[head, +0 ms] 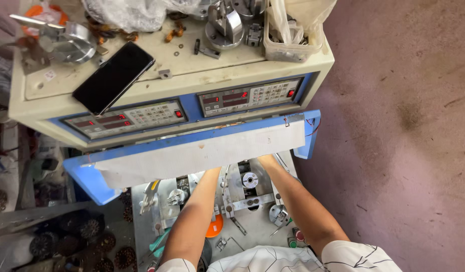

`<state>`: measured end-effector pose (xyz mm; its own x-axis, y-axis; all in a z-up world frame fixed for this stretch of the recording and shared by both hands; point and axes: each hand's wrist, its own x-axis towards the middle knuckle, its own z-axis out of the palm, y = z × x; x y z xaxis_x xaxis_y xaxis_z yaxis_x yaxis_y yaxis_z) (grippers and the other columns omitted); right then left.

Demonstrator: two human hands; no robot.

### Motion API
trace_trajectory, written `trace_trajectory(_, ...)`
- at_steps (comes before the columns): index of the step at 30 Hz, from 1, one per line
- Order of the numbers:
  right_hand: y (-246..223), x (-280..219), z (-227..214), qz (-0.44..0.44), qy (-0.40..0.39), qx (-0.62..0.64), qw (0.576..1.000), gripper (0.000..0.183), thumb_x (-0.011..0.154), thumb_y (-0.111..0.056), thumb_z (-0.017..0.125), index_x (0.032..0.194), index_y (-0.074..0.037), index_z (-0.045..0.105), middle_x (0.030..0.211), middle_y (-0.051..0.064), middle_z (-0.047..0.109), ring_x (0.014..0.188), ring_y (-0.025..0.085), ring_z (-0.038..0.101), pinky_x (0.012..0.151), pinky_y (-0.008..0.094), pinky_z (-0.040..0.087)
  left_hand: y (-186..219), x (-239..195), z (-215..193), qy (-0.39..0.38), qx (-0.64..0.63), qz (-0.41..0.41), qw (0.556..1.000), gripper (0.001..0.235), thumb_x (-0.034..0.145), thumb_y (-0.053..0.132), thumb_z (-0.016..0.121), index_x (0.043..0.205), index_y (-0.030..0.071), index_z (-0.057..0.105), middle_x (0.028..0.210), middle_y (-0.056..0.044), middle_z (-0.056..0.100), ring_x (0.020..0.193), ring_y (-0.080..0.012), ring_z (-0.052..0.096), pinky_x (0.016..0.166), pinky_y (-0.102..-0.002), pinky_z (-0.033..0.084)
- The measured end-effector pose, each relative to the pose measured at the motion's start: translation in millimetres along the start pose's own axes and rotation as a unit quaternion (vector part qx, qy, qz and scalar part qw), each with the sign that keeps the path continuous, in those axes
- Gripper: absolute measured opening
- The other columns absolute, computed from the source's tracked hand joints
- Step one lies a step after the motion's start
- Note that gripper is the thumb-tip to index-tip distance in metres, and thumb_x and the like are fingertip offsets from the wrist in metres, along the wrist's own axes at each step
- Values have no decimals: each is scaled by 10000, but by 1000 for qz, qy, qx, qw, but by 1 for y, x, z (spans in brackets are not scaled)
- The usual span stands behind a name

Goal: The person uses an allen key to tighten screws on a metal motor component, then places it into an industrial winding machine to continue the assembly.

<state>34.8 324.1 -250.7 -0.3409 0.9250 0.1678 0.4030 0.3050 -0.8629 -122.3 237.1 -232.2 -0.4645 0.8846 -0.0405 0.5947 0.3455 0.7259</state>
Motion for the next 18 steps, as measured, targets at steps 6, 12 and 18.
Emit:
trace_trajectory(6, 7, -15, 7, 2, 5, -5, 1000, 328, 974, -213, 651, 1237, -19, 653, 1176, 142, 704, 1067, 254, 667, 921, 379, 537, -7, 1, 3, -30, -6, 7, 1000, 236, 987, 283, 667, 1100, 76, 687, 1116, -145, 711, 1064, -369, 666, 941, -467, 528)
trace_trajectory(12, 5, -14, 2, -8, 12, -6, 1000, 359, 971, -229, 655, 1266, -24, 638, 1211, 136, 689, 1102, 252, 650, 944, 386, 530, 0, 6, 0, -27, -8, 12, 1000, 236, 983, 282, 670, 1096, 76, 688, 1111, -146, 712, 1060, -368, 667, 938, -467, 528)
trace_trajectory(18, -7, -16, -1, -8, 19, -3, 1000, 391, 969, -244, 659, 1294, -30, 623, 1246, 131, 673, 1137, 250, 633, 966, 392, 523, 2, 5, 2, -31, -4, 5, 1000, 235, 980, 282, 673, 1092, 76, 690, 1105, -146, 712, 1055, -367, 669, 934, -467, 529)
